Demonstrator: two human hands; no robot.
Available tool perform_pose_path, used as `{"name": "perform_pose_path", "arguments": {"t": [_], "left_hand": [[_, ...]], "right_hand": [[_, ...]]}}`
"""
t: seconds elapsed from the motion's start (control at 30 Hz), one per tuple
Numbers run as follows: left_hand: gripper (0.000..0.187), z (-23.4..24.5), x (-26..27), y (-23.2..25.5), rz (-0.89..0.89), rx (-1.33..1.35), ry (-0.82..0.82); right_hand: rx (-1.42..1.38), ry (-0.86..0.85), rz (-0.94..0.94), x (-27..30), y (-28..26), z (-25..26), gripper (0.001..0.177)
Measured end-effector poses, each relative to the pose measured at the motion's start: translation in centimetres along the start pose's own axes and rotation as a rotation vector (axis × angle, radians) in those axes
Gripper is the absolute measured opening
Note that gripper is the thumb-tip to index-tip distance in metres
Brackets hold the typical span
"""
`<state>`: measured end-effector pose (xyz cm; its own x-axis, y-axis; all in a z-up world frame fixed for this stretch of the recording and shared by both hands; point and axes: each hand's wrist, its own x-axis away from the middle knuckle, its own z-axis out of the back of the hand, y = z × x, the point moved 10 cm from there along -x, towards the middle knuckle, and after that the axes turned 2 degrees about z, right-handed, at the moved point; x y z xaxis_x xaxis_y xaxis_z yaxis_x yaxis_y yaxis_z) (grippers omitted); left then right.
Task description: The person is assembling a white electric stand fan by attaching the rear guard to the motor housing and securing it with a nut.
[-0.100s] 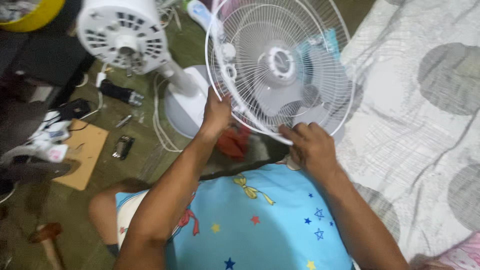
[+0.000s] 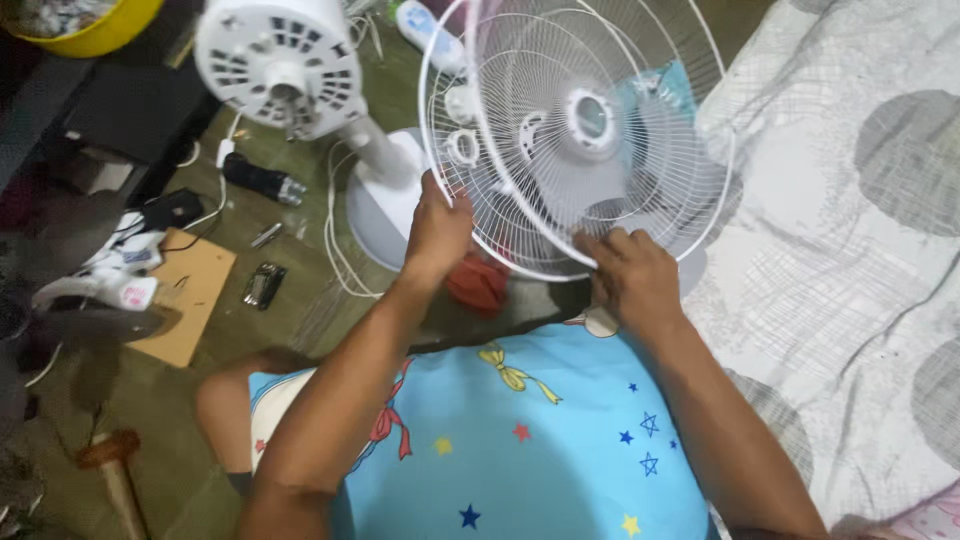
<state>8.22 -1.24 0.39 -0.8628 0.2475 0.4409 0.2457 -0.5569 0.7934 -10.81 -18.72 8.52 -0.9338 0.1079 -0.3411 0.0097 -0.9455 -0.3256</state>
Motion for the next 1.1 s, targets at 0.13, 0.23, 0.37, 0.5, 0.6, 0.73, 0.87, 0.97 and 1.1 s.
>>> {"name": "perform_pose_path", "arguments": {"t": [0.13, 0.23, 0.37, 0.5, 0.6, 0.73, 0.87, 0.97, 1.1], "left_hand": [[0.052, 2.4, 3.9, 5.6, -0.593, -0.286, 0.277], [0.056, 3.7, 5.8, 6.3, -0.603, -0.337, 0.336], [0.055, 6.2, 8.7, 7.3, -0.599, -0.373, 0.343], [0.058, 7.8, 10.0, 7.8, -0.539, -0.428, 0.34], [0.063, 8.6, 11.5, 9.0, -0.629, -0.569, 0.455], [0.07, 10.0, 14.7, 10.3, -0.798, -0.648, 0.563], [0.07, 12.8, 18.4, 11.4, -0.923, -0.666, 0.621], [0.065, 16.0, 21.6, 11.9, -0.987, -0.608, 0.626], [0.037, 21.2, 25.5, 12.2, -1.043, -0.482, 0.672]], "right_hand": [[-0.043, 0.01, -0.058, 0.1, 2.0, -2.0, 0.057], [-0.033, 0.025, -0.113, 0.4, 3.3, -3.3, 0.054], [0.049, 0.013, -0.154, 0.9, 4.9, -4.4, 0.047], [0.153, -0.069, -0.178, 1.0, 4.9, -5.8, 0.039], [0.178, -0.102, -0.159, 1.4, 4.6, -5.9, 0.04], [0.258, -0.176, -0.195, 2.7, 5.4, -6.2, 0.035], [0.351, -0.241, -0.208, 3.7, 6.9, -7.8, 0.031], [0.401, -0.328, -0.204, 4.0, 7.6, -8.6, 0.036], [0.432, -0.476, -0.233, 2.6, 8.3, -8.9, 0.068]]}}
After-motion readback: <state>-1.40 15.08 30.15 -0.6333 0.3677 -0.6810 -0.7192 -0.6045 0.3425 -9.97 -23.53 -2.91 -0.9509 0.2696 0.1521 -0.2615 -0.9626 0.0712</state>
